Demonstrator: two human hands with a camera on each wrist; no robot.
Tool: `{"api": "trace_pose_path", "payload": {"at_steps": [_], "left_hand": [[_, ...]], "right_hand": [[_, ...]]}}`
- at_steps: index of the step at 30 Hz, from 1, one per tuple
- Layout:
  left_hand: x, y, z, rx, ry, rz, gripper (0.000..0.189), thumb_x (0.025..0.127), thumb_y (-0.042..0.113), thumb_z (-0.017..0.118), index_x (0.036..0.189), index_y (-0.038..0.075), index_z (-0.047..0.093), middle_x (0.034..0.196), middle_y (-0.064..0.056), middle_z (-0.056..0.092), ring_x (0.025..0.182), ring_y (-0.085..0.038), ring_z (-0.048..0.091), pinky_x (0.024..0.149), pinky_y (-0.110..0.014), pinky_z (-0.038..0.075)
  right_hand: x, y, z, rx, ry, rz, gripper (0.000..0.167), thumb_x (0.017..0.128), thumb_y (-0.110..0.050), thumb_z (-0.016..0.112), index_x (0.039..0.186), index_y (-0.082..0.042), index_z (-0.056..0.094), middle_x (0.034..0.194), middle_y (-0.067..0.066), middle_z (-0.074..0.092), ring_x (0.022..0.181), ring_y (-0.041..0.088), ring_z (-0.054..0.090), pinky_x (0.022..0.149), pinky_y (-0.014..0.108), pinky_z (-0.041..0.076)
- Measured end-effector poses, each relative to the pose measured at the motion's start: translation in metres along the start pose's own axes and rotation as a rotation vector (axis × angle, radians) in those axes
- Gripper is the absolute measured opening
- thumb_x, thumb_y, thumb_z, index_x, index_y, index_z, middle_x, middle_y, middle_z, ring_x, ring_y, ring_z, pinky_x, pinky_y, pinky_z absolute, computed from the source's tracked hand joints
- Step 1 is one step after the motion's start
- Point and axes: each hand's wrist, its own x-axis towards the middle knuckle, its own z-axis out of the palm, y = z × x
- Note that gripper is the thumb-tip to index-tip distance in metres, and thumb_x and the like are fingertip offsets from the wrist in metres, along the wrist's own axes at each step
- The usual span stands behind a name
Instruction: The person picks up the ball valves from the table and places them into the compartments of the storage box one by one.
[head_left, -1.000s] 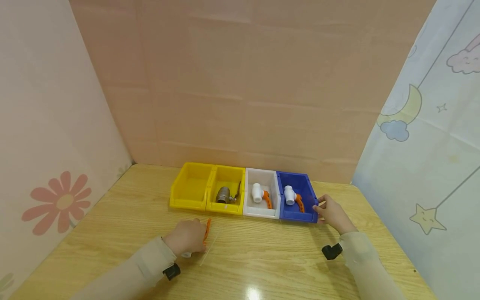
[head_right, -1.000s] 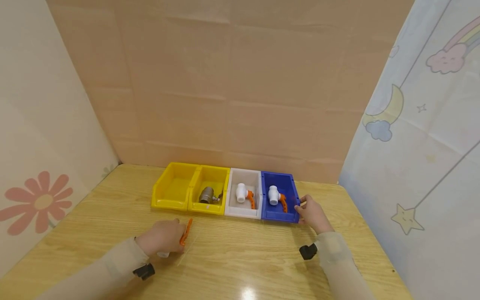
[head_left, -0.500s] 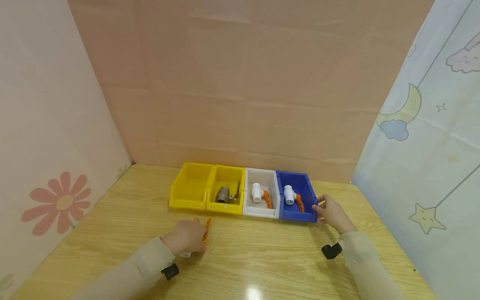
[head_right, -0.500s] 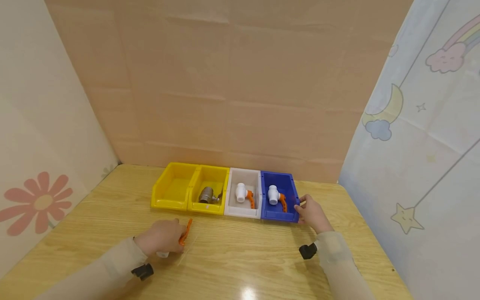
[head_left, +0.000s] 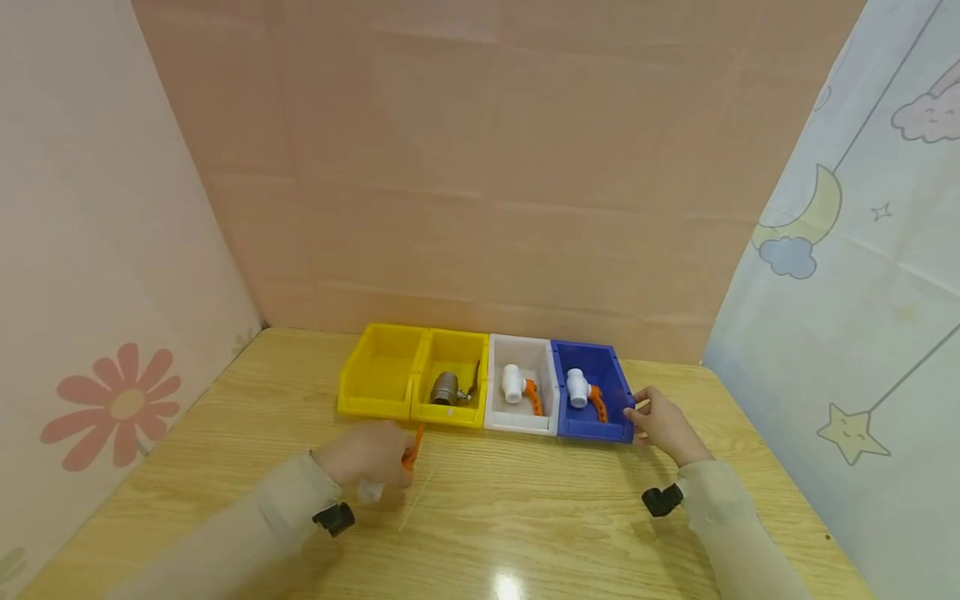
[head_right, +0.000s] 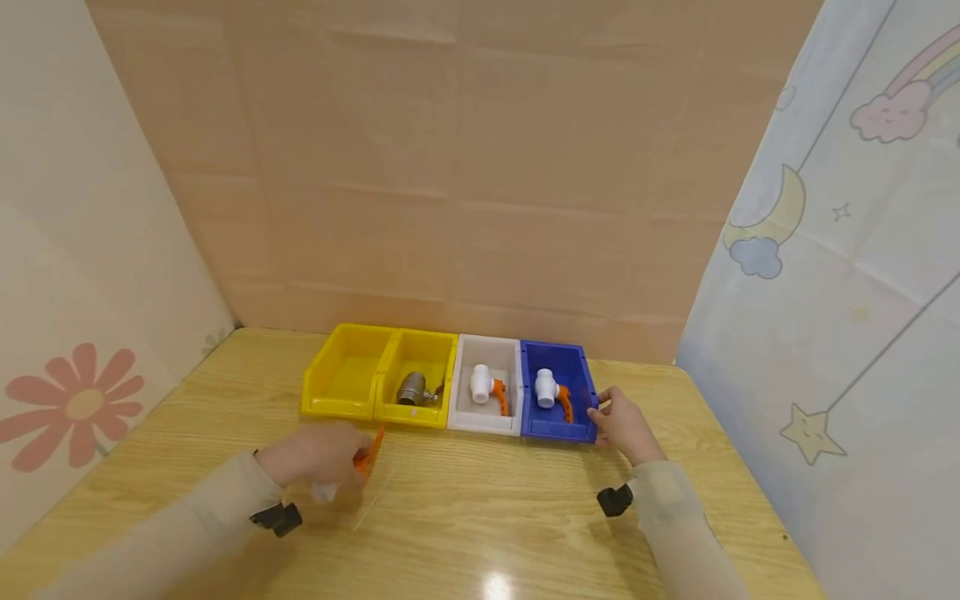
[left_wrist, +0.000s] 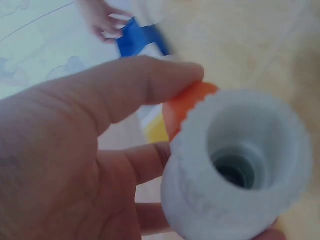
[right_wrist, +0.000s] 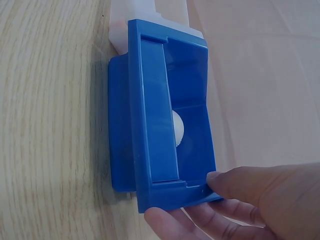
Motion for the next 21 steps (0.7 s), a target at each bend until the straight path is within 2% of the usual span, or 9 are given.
{"api": "trace_pose_path", "payload": {"at_steps": [5,10,15,21], "left_hand": [[-0.001,0.004,-0.032,-0.067,-0.034,0.010,0.024,0.079,0.024,0.075,0.072,0.016,0.054,0.063,0.003,0.044,0.052,-0.012,0.042,0.047,-0.026,0.032],[0.006,0.001,-0.059,-0.099,-0.053,-0.008,0.023,0.082,0.027,0.073,0.079,0.014,0.054,0.068,0.001,0.046,0.052,-0.013,0.043,0.043,-0.025,0.034],[0.019,-0.006,-0.078,-0.108,-0.058,-0.039,0.024,0.084,0.032,0.072,0.086,0.014,0.056,0.074,-0.001,0.053,0.057,-0.014,0.050,0.044,-0.026,0.041],[0.031,-0.018,-0.091,-0.097,-0.026,-0.084,0.026,0.085,0.035,0.071,0.094,0.013,0.059,0.084,-0.003,0.059,0.067,-0.017,0.057,0.055,-0.034,0.052]], "right_hand": [[0.000,-0.001,0.000,-0.002,0.003,-0.003,0.035,0.101,-0.012,0.049,0.125,0.009,0.035,0.110,0.030,0.054,0.082,0.025,0.064,0.069,0.037,0.058],[0.000,0.000,0.001,-0.009,0.004,-0.003,0.034,0.101,-0.012,0.049,0.124,0.009,0.036,0.110,0.031,0.054,0.082,0.025,0.065,0.069,0.037,0.058],[-0.001,0.000,0.001,-0.003,-0.002,-0.001,0.033,0.100,-0.011,0.049,0.123,0.009,0.036,0.111,0.031,0.054,0.082,0.026,0.065,0.069,0.037,0.058],[-0.001,-0.002,0.000,-0.002,0.002,-0.010,0.032,0.100,-0.011,0.049,0.122,0.009,0.036,0.110,0.031,0.054,0.083,0.028,0.065,0.068,0.038,0.058]]}}
